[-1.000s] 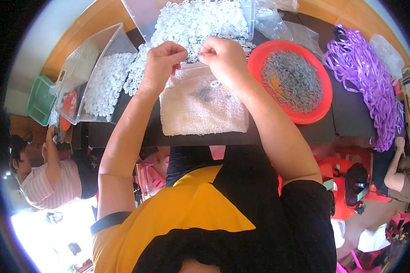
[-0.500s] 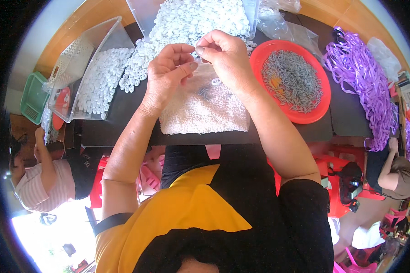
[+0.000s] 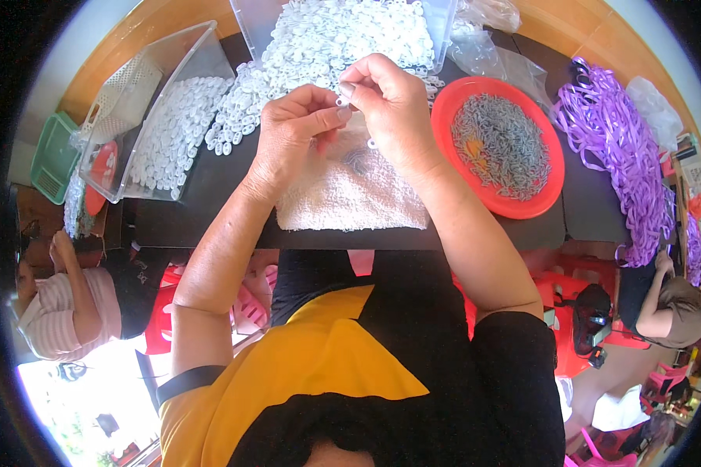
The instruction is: Manually inserting small blue components into white plastic parts at a workspace.
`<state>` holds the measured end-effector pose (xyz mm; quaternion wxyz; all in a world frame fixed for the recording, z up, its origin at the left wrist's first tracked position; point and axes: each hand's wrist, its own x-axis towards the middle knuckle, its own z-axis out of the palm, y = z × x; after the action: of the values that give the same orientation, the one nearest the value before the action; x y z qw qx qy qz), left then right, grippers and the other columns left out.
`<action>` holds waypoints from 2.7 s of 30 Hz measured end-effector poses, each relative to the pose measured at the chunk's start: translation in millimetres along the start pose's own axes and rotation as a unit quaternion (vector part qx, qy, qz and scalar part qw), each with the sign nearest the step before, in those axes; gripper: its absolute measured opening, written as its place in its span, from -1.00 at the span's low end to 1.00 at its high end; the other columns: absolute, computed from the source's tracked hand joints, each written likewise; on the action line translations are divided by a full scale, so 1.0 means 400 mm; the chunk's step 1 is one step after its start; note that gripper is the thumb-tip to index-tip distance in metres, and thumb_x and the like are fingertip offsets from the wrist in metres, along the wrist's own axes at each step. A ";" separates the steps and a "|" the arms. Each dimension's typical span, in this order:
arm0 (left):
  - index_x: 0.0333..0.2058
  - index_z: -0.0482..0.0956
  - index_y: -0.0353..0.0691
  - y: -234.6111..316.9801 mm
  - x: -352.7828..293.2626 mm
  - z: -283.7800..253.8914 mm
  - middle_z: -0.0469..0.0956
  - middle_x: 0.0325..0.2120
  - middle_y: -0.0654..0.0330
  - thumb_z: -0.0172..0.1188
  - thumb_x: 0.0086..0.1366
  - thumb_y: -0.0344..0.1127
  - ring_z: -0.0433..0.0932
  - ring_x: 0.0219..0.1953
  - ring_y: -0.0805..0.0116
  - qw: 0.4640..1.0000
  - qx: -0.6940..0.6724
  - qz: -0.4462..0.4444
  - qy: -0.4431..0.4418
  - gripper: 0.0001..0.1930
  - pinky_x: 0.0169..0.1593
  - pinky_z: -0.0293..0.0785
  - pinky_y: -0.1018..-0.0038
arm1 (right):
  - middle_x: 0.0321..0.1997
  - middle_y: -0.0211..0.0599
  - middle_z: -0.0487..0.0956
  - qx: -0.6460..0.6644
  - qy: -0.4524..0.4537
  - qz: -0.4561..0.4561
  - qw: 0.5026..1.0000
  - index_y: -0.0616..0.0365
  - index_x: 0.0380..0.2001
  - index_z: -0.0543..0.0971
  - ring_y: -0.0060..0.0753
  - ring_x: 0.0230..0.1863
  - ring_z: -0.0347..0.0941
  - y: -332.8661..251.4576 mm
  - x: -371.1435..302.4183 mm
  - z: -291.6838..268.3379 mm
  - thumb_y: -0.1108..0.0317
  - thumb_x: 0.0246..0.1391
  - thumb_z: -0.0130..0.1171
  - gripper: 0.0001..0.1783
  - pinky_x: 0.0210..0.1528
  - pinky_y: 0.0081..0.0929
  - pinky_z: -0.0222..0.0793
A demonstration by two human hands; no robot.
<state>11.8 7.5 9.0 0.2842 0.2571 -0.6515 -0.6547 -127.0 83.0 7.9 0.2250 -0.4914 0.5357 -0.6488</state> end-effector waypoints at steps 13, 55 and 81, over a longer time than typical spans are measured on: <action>-0.32 0.51 -0.37 0.003 -0.004 -0.002 0.53 -0.51 0.15 0.11 0.30 -0.40 0.44 -0.58 0.45 0.985 -0.170 -0.007 0.031 -0.87 -0.53 0.32 0.57 | -0.42 -0.43 0.58 -0.014 0.037 -0.048 0.998 0.24 -0.34 0.54 -0.67 -0.35 0.46 0.018 -0.014 0.025 0.53 0.06 0.17 -0.93 -0.25 -0.65 0.38; -0.35 0.50 -0.33 -0.021 -0.005 0.001 0.49 -0.59 0.27 0.15 0.29 -0.39 0.39 -0.61 0.60 0.992 -0.113 0.009 0.053 -0.89 -0.62 0.28 0.65 | -0.50 -0.43 0.56 -0.032 0.037 0.000 0.999 0.28 -0.37 0.55 -0.67 -0.47 0.45 0.001 -0.019 0.035 0.54 0.08 0.18 -0.96 -0.39 -0.69 0.40; -0.41 0.52 -0.30 -0.024 0.002 0.000 0.46 -0.60 0.29 0.16 0.28 -0.36 0.37 -0.62 0.54 0.992 -0.096 -0.013 0.077 -0.86 -0.57 0.24 0.61 | -0.44 -0.45 0.57 -0.100 0.037 0.008 0.994 0.22 -0.25 0.61 -0.67 -0.37 0.46 0.010 -0.010 0.024 0.44 0.15 0.16 -0.87 -0.27 -0.69 0.38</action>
<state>10.9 6.7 -0.4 0.3483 0.2872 -0.5584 -0.6960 -118.0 80.2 2.0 0.1597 -0.4831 0.6096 -0.6078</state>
